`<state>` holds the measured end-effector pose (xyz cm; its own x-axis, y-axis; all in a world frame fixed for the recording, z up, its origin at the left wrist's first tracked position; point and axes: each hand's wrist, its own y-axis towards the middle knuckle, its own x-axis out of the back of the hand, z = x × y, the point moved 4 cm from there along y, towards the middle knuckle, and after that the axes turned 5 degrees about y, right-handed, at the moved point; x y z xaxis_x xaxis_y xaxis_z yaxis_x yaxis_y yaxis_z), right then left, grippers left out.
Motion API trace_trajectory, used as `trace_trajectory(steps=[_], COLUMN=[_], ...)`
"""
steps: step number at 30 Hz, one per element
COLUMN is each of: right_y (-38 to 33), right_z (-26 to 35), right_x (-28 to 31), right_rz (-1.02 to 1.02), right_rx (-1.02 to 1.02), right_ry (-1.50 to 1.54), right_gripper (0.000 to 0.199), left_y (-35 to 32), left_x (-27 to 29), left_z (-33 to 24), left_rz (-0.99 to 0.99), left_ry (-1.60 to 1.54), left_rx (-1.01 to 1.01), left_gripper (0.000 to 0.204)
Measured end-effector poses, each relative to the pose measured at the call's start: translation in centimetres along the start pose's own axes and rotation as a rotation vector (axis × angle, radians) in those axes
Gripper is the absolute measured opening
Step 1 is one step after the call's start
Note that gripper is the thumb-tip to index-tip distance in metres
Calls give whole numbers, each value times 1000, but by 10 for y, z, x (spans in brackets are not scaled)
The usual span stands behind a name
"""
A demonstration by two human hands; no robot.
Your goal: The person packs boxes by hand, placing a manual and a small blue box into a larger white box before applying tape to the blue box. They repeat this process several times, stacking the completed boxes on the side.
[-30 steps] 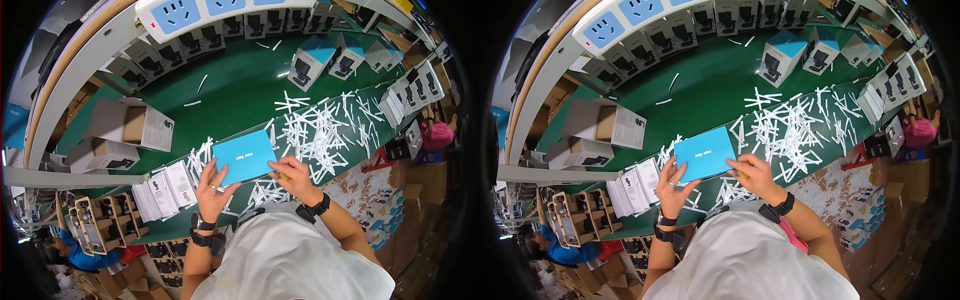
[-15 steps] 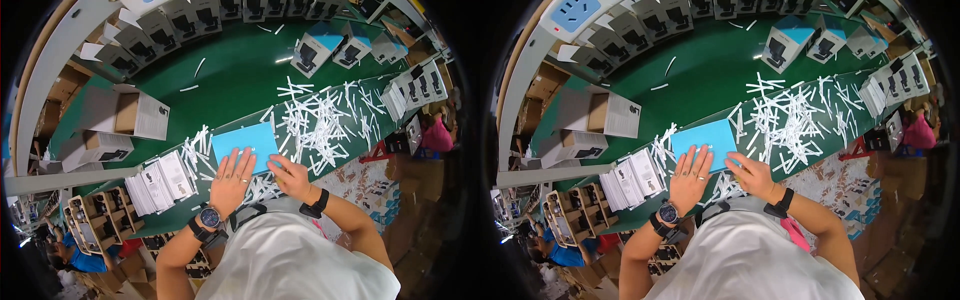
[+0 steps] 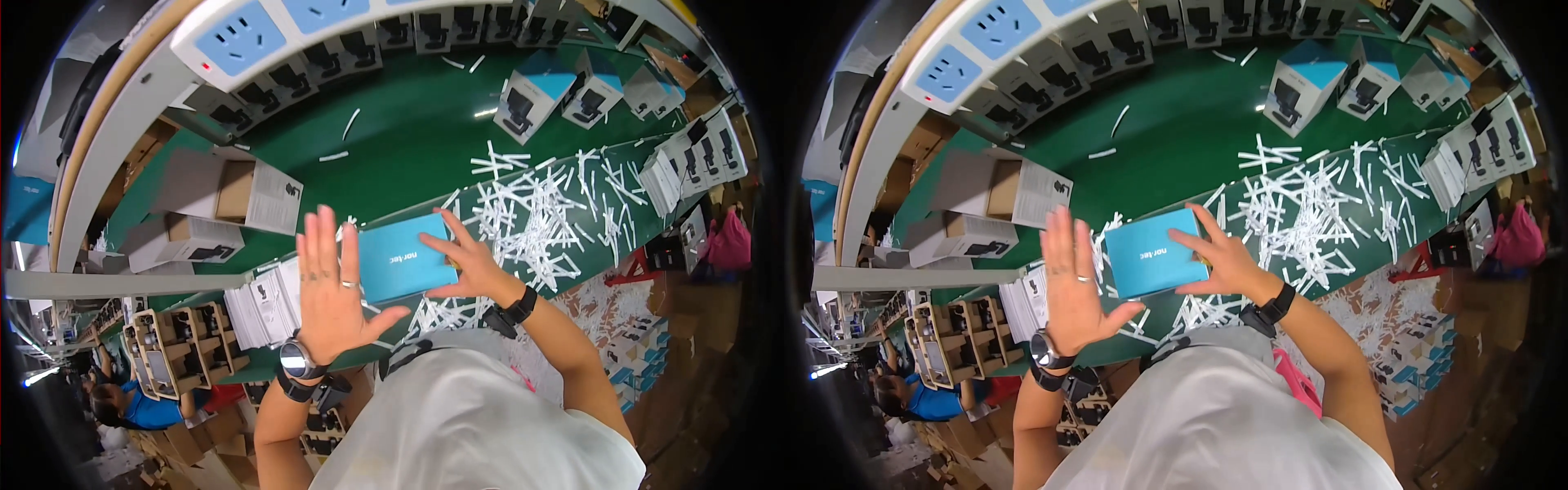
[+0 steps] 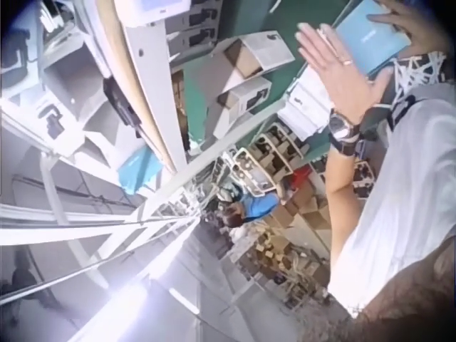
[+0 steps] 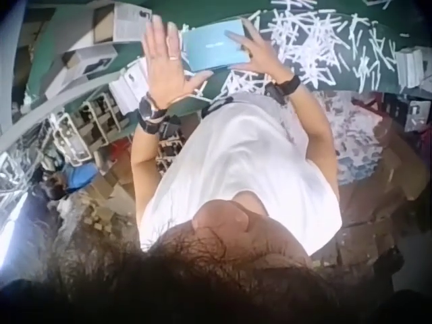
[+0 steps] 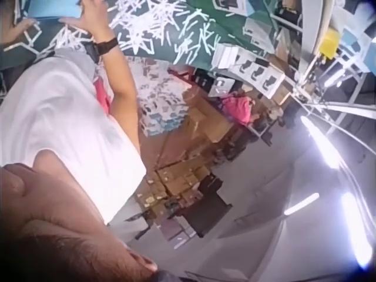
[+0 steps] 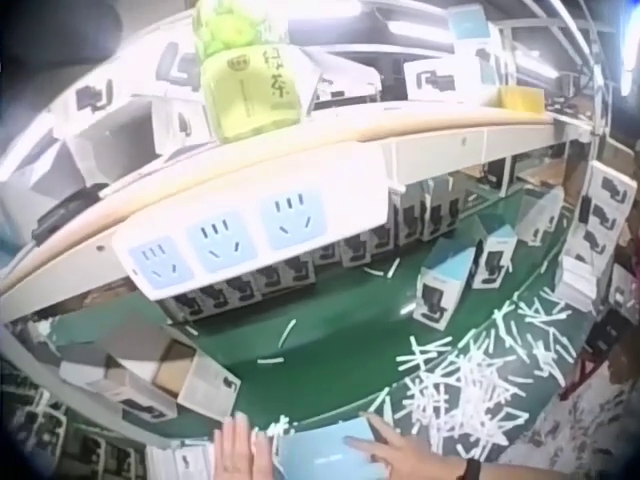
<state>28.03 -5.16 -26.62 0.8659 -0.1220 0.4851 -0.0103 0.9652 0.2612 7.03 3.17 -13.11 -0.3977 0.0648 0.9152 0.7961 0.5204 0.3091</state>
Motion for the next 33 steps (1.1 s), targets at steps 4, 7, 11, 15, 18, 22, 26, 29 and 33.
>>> trace_trajectory(steps=[4,7,11,15,18,22,26,29,33], right_y=[3,1,4,9,11,18,27,67,119], right_z=[5,-1,-4,-2,1,-4,-61,-80,-123], right_x=[2,-2,-4,-6,-5,-5,29,69,100], right_rz=[-12,-15,-59,-106,-109,-67,-262,-609,-684], right_rx=[61,45,70,47,32,69,-44,-103,-198], right_ry=[20,62,88,95,88,187,215,3,-242], right_gripper=[86,86,87,89,88,87,77,79,83], left_y=[-12,-10,-14,-14,-17,-25,13,22,15], left_x=[-65,-70,-77,-76,-79,-83,-53,-33,-90], left_z=[2,16,38,35,40,51,119,209,291], left_rz=[279,439,411,361,313,342,122,71,193], left_ry=[-4,209,185,294,228,56,117,547,857], left_rx=[2,-107,-118,-110,-63,-24,-105,446,733], left_gripper=[106,105,98,101,102,99,68,54,37])
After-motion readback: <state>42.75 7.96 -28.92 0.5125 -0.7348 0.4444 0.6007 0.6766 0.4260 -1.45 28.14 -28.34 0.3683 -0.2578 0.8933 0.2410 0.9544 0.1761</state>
